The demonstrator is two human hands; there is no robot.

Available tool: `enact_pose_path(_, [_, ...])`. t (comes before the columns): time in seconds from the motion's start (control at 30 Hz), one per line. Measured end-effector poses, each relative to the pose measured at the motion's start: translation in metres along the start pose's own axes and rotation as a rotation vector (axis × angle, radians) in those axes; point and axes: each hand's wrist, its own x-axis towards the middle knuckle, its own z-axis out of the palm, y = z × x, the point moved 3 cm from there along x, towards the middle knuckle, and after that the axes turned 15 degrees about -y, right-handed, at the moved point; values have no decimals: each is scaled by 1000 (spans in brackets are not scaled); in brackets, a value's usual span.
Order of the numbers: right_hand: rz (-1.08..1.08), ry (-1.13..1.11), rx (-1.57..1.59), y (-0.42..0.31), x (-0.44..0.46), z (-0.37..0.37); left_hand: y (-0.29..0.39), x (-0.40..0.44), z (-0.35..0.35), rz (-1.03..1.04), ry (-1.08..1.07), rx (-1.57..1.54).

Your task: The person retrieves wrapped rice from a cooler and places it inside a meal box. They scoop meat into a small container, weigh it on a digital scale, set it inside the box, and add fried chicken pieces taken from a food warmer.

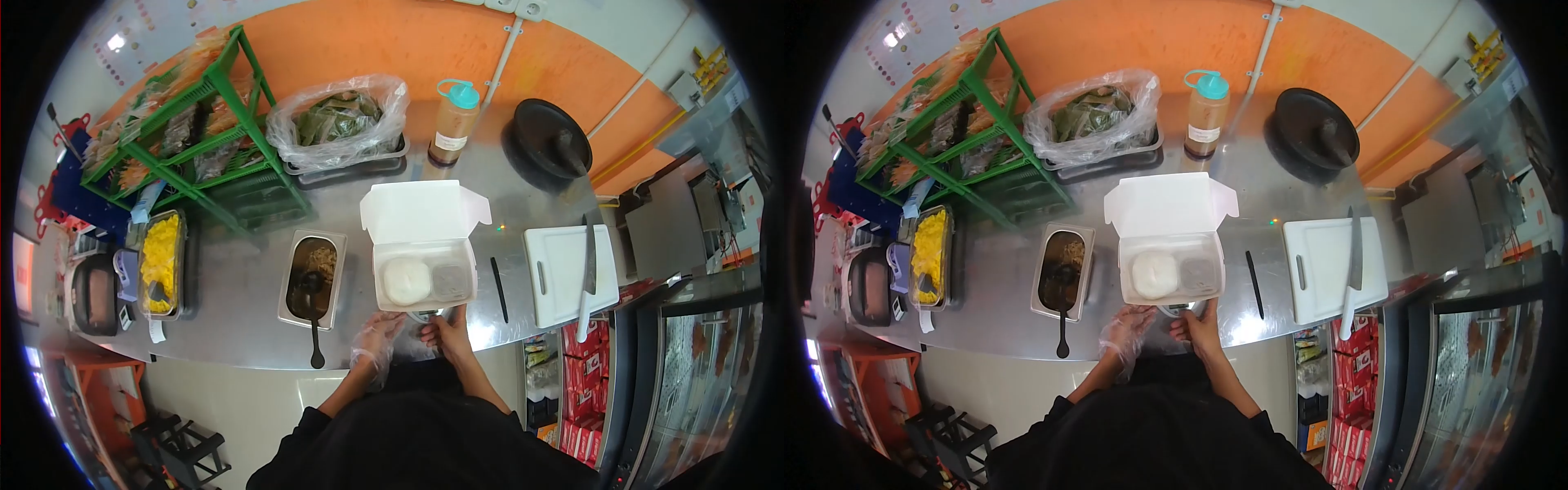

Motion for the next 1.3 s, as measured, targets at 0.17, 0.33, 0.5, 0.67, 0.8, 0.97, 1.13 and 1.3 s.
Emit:
enact_pose_path(0.17, [134,33,4,-3,0,3,-4,-1,-4,53,32,-110])
enact_pose_path(0.33, [122,-10,16,-15,-9,11,8,-4,11,-1,21,-90])
enact_pose_path(0.5, [105,-55,68,-14,-14,7,10,-12,18,-64,45,-51])
enact_pose_path(0.67, [105,-79,70,-8,-13,-1,8,-26,31,-66,95,98])
enact_pose_path(0.8, [-63,-17,120,0,-36,-7,0,-38,41,-130,109,254])
enact_pose_path(0.97, [-234,153,3,15,-121,-79,-23,-36,91,-429,-216,483])
enact_pose_path(1.13, [-225,492,-135,19,-192,-160,-53,-25,82,86,212,952])
enact_pose_path(1.3, [-88,-199,-204,-34,-118,-100,-46,-33,80,432,581,553])
